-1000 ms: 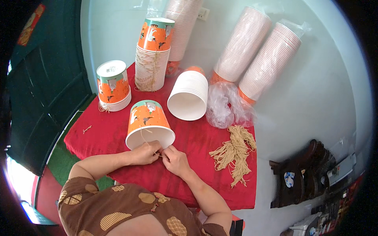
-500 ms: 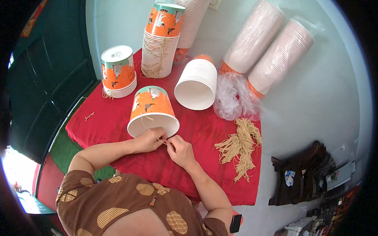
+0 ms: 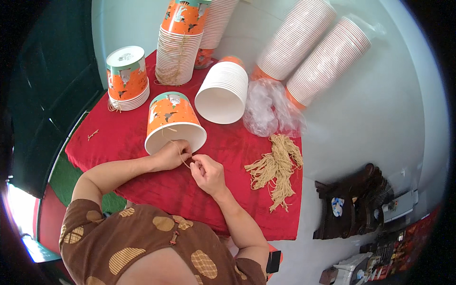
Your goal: Attaching strings to paper tubs in a manufacturing setting.
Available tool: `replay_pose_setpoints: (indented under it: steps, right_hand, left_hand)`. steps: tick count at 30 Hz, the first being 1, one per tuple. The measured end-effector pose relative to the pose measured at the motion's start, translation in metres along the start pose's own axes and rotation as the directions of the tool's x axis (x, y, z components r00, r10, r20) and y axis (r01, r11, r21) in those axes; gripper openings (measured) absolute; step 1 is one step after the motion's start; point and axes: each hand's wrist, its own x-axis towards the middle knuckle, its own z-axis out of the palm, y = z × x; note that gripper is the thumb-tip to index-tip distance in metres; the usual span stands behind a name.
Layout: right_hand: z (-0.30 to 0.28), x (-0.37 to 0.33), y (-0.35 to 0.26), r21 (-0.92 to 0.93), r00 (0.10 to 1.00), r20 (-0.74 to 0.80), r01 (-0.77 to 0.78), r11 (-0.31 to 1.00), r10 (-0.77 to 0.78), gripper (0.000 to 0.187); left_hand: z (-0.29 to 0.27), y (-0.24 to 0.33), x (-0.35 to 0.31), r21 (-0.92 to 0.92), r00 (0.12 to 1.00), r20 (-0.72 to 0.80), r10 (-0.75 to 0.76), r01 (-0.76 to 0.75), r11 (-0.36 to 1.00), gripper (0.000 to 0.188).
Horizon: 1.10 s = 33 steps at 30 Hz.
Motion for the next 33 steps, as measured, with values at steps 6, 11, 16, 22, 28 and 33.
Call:
replay_pose_setpoints:
  steps: [6, 11, 16, 22, 28, 33]
  right_hand:
    - [-0.005, 0.001, 0.005, 0.009, 0.984, -0.174, 0.033, 0.999, -0.031, 0.019]
    - [-0.003, 0.005, 0.016, -0.032, 0.961, -0.276, -0.005, 0.999, -0.004, 0.015]
    - [0.003, 0.003, 0.012, -0.052, 0.964, -0.237, -0.132, 0.990, 0.116, 0.011]
    - [0.015, -0.002, 0.007, 0.103, 0.954, -0.092, -0.277, 0.955, 0.287, 0.016]
    - [0.022, -0.005, 0.003, 0.042, 0.967, -0.019, -0.255, 0.966, 0.256, 0.030]
    - [0.024, -0.003, 0.006, 0.049, 0.969, 0.018, -0.247, 0.968, 0.246, 0.035]
  left_hand:
    - [0.001, -0.009, -0.002, -0.141, 0.998, -0.049, 0.034, -0.041, 0.989, 0.008]
    - [-0.003, -0.005, -0.001, -0.148, 1.000, -0.022, 0.018, -0.021, 0.989, 0.008]
    - [-0.003, -0.006, -0.002, -0.183, 0.999, -0.028, 0.032, -0.036, 0.982, 0.007]
    - [0.001, -0.003, -0.008, -0.224, 0.999, -0.023, 0.037, -0.041, 0.974, 0.006]
    - [0.006, -0.002, -0.013, -0.264, 0.997, -0.014, 0.079, -0.080, 0.961, 0.005]
    - [0.006, -0.005, -0.011, -0.266, 0.998, 0.003, 0.059, -0.056, 0.962, 0.005]
